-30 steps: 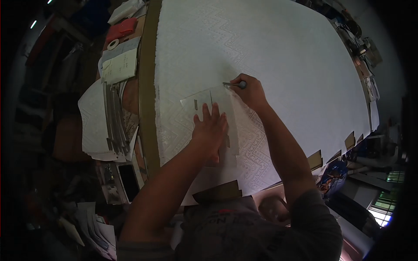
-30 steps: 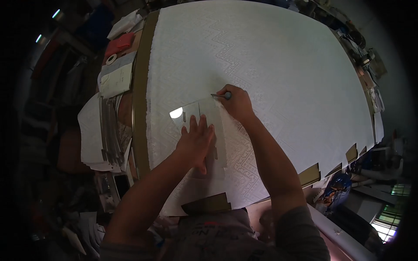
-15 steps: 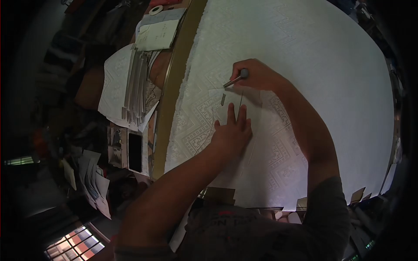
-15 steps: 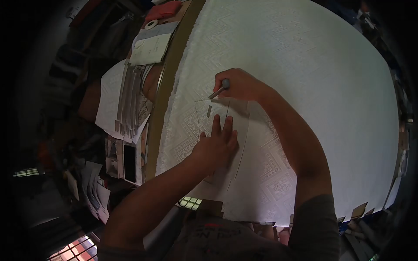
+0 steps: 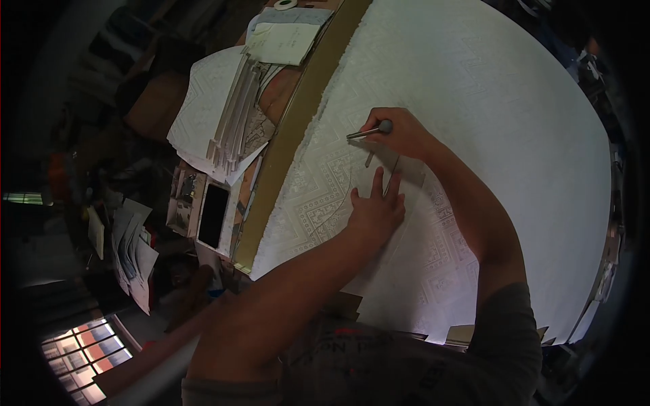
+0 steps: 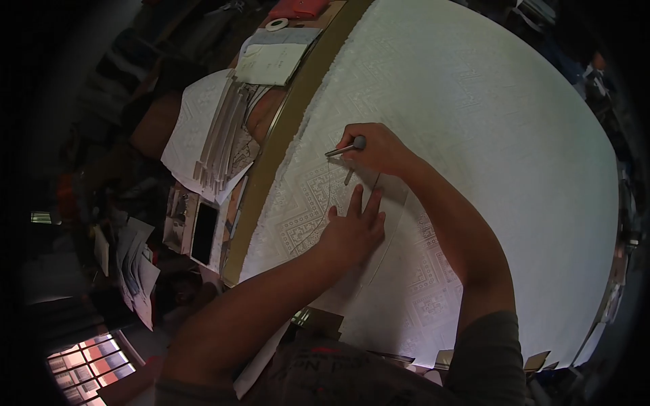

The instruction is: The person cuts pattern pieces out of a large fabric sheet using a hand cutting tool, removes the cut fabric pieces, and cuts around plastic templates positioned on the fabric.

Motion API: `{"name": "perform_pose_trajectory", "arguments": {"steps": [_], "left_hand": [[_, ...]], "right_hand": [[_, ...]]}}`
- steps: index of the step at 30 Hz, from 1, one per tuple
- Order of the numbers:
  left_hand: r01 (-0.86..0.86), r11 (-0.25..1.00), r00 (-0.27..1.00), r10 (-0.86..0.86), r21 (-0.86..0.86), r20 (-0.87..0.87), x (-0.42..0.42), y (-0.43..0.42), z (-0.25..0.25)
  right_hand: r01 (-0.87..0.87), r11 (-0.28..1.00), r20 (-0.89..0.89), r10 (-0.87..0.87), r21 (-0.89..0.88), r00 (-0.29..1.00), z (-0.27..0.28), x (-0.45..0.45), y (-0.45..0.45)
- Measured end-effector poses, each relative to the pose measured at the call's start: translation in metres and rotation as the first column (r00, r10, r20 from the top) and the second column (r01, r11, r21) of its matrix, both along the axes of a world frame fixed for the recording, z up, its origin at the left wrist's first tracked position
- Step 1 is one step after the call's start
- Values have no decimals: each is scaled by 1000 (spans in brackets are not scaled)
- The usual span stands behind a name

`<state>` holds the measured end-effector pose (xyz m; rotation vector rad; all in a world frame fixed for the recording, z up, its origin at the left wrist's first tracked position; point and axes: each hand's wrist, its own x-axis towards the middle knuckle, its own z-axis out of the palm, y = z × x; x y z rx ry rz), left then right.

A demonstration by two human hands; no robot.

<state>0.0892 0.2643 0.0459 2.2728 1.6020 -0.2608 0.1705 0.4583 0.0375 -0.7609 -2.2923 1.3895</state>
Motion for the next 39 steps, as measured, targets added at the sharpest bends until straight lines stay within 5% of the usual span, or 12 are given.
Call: {"name": "perform_pose_trajectory", "arguments": {"steps": [6, 12, 14, 18, 20, 26, 39], "left_hand": [[-22, 1000, 999, 23, 11, -48, 11, -5, 4], [-28, 999, 997, 30, 22, -65, 11, -7, -5], [-32, 999, 996, 33, 14, -78, 10, -8, -4], [-53, 996, 998, 55, 69, -29, 9, -12, -6], [-61, 995, 997, 63, 78, -33, 8, -10, -5], [-19, 1000, 996, 17, -19, -84, 3, -5, 9], [-63, 994, 996, 68, 85, -59, 11, -10, -5]], "right_hand": [[-224, 974, 47, 225, -36, 973, 22, -21, 41], [-549, 818, 252, 575, -170, 778, 42, -75, 86], [-626, 736, 400, 672, -258, 623, 46, -96, 94], [-647, 667, 451, 738, -370, 502, 56, -124, 94], [-780, 559, 456, 793, -280, 404, 50, -135, 95], [-824, 487, 488, 816, -289, 311, 56, -149, 86], [-813, 493, 405, 842, -310, 356, 50, -138, 77]]}}
